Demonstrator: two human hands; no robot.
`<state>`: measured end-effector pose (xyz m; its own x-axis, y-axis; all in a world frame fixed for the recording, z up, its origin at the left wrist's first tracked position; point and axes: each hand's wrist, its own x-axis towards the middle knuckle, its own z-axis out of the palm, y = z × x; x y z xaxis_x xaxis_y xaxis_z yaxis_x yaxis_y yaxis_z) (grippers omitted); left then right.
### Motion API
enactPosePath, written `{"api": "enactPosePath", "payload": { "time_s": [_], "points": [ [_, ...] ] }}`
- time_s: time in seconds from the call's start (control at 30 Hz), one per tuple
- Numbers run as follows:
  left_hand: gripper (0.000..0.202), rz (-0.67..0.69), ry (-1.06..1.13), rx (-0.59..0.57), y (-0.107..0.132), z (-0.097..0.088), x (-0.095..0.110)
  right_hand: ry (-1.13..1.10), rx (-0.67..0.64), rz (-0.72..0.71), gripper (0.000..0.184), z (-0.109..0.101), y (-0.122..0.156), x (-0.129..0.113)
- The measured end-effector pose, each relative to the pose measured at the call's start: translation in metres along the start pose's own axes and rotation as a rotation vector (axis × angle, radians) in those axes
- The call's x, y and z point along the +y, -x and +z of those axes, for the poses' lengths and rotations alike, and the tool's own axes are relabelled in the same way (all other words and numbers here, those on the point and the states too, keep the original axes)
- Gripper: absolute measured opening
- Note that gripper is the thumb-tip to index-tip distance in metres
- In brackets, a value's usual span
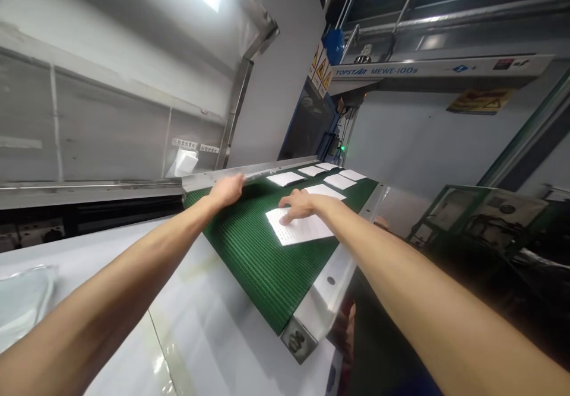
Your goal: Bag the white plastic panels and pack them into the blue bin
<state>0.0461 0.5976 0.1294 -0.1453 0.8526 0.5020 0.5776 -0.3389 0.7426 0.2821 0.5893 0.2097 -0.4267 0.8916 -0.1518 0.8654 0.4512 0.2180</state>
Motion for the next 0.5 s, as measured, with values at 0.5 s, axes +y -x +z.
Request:
{"api": "enactPosePath", "payload": {
  "time_s": [0.5],
  "points": [
    [0.042,-0.602,1.196,0.121,0.365,-0.193,0.034,-1.009,1.117,0.31,0.033,-0.02,0.161,-0.175]
  ]
}}
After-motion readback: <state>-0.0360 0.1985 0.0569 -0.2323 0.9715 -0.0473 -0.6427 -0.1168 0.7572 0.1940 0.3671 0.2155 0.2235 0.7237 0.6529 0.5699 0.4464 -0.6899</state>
